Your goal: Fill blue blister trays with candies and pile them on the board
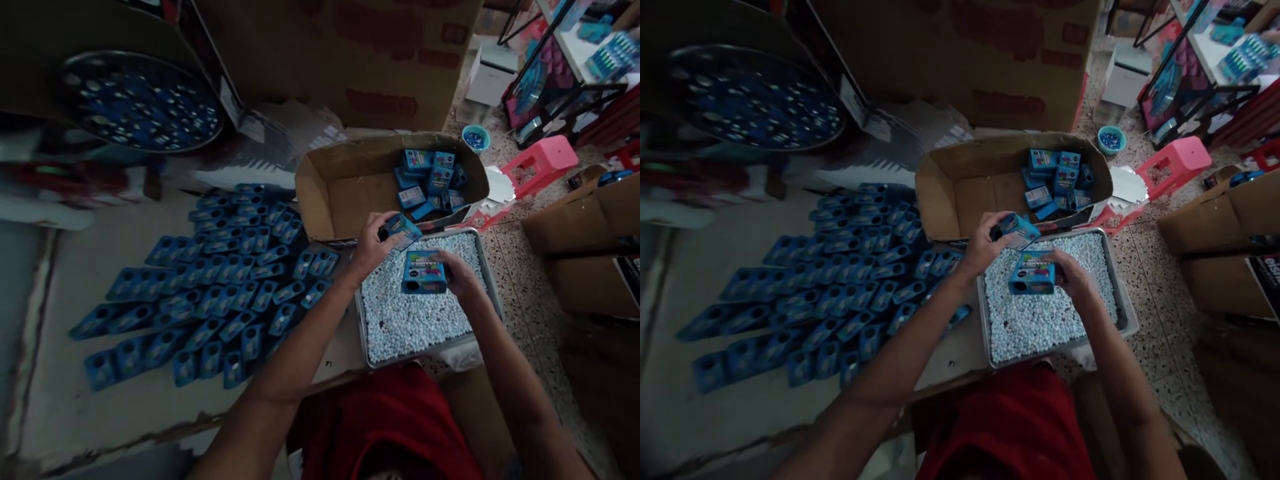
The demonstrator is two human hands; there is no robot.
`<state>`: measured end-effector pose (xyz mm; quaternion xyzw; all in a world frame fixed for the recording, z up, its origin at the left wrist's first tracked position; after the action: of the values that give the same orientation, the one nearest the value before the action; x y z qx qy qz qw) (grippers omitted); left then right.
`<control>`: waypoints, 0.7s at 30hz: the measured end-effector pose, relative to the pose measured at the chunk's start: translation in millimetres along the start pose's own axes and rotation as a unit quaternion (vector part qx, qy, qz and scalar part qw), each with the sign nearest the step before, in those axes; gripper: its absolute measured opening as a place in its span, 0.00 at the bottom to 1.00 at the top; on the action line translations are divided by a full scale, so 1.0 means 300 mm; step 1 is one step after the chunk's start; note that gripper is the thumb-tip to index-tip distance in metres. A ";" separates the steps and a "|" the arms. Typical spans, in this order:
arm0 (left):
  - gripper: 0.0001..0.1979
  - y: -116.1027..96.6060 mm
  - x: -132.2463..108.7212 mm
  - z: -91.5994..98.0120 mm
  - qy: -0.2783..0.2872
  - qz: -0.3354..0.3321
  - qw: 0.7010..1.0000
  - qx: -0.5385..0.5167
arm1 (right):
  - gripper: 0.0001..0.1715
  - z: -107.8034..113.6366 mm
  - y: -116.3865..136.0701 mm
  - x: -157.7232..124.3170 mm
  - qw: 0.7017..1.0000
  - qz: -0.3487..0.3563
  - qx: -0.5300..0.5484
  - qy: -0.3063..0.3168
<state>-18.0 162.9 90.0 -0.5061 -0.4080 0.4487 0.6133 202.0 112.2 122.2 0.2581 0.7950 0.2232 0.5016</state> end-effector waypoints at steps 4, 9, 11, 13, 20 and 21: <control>0.23 -0.126 -0.082 -0.072 0.135 -0.079 0.984 0.082 | 0.24 0.027 -0.056 0.020 0.991 -0.115 0.018 -0.070; 0.37 -0.146 -0.144 -0.155 0.238 -0.109 0.953 0.155 | 0.24 0.024 -0.168 0.010 0.980 -0.169 0.068 -0.078; 0.45 -0.128 -0.153 -0.173 0.264 -0.106 0.941 0.182 | 0.24 0.024 -0.203 0.006 0.977 -0.188 0.082 -0.064; 0.44 -0.111 -0.156 -0.165 0.256 -0.090 0.943 0.192 | 0.25 0.033 -0.227 -0.002 0.974 -0.200 0.094 -0.048; 0.43 -0.060 -0.173 -0.097 0.130 0.043 0.990 0.037 | 0.46 0.085 -0.170 -0.068 0.986 0.103 -0.121 -0.042; 0.43 -0.056 -0.182 -0.112 0.111 0.065 0.992 -0.001 | 0.56 0.062 -0.181 -0.070 0.985 0.139 -0.100 -0.022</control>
<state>1.8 100.3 98.8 -0.5789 -0.3040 0.4285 0.6236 216.6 58.9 95.7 0.3196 0.7139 0.3629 0.5064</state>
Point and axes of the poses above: each hand's wrist, its own x-axis towards the middle knuckle, its own z-axis out of the back of the hand, y = z × x, the point moved 5 cm from there along x, towards the middle knuckle, and after that the axes turned 15 degrees about y, right-handed, at the moved point
